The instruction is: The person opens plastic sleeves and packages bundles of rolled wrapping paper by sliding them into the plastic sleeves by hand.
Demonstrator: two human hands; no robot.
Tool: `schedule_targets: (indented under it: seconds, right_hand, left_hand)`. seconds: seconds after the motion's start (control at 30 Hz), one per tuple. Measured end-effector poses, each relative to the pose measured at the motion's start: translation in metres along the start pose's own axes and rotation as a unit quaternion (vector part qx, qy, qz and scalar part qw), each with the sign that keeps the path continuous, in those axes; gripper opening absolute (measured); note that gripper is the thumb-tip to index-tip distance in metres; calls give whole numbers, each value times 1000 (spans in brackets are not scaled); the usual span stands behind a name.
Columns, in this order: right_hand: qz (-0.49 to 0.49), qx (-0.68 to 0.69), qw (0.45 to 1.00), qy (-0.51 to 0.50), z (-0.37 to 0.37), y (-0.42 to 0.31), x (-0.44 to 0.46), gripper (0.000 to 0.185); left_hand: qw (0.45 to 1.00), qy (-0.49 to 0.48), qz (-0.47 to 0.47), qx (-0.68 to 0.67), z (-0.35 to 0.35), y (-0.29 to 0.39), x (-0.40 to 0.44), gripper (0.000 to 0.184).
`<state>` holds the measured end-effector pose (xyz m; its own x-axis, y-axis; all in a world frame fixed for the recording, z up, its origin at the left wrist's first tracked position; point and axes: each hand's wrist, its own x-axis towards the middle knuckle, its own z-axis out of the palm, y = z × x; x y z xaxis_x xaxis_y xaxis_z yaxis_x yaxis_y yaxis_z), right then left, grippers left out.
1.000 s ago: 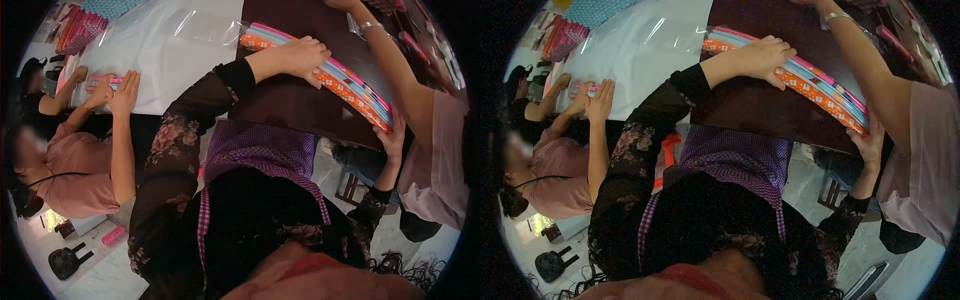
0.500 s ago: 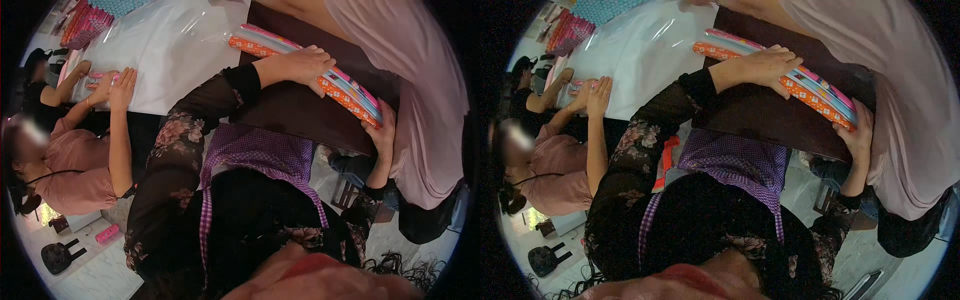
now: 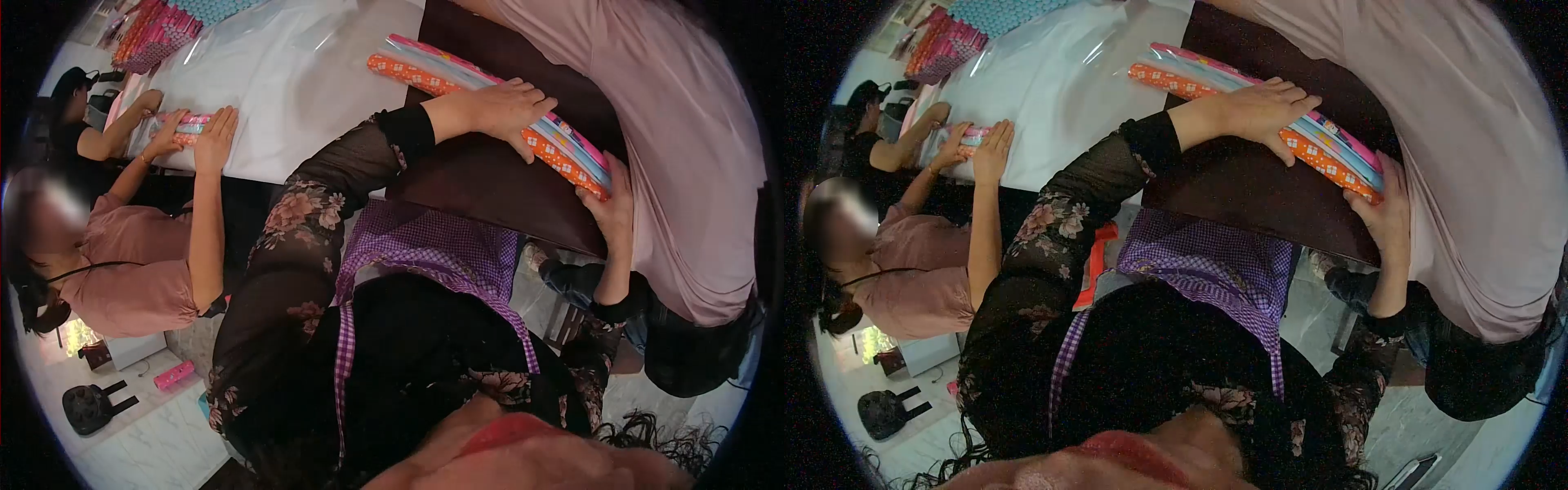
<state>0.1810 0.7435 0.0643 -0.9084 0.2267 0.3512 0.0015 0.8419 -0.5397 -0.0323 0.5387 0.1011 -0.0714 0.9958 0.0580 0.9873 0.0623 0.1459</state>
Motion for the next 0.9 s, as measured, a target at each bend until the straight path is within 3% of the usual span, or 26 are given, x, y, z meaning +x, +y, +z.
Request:
schedule_targets:
  seconds: [0.07, 0.2, 0.27, 0.43, 0.9]
  right_hand:
    - [6, -5, 1000, -9, -1, 0, -2, 75]
    - [3, -67, 997, -29, -3, 10, -6, 80]
    - [-2, -79, 996, -51, 9, 39, -12, 84]
    - [-32, -69, 993, -94, 12, 70, -24, 91]
    - [-25, -56, 998, 1, 22, 44, -22, 77]
  left_hand:
    - [1000, -11, -10, -22, 1, -4, 0, 108]
    - [996, 69, 53, -8, 16, -38, -16, 111]
    - [997, -4, 2, 76, 25, -65, -18, 110]
    - [994, 15, -34, 100, 57, -96, -19, 105]
    - [988, 126, 29, 89, 46, -63, -16, 94]
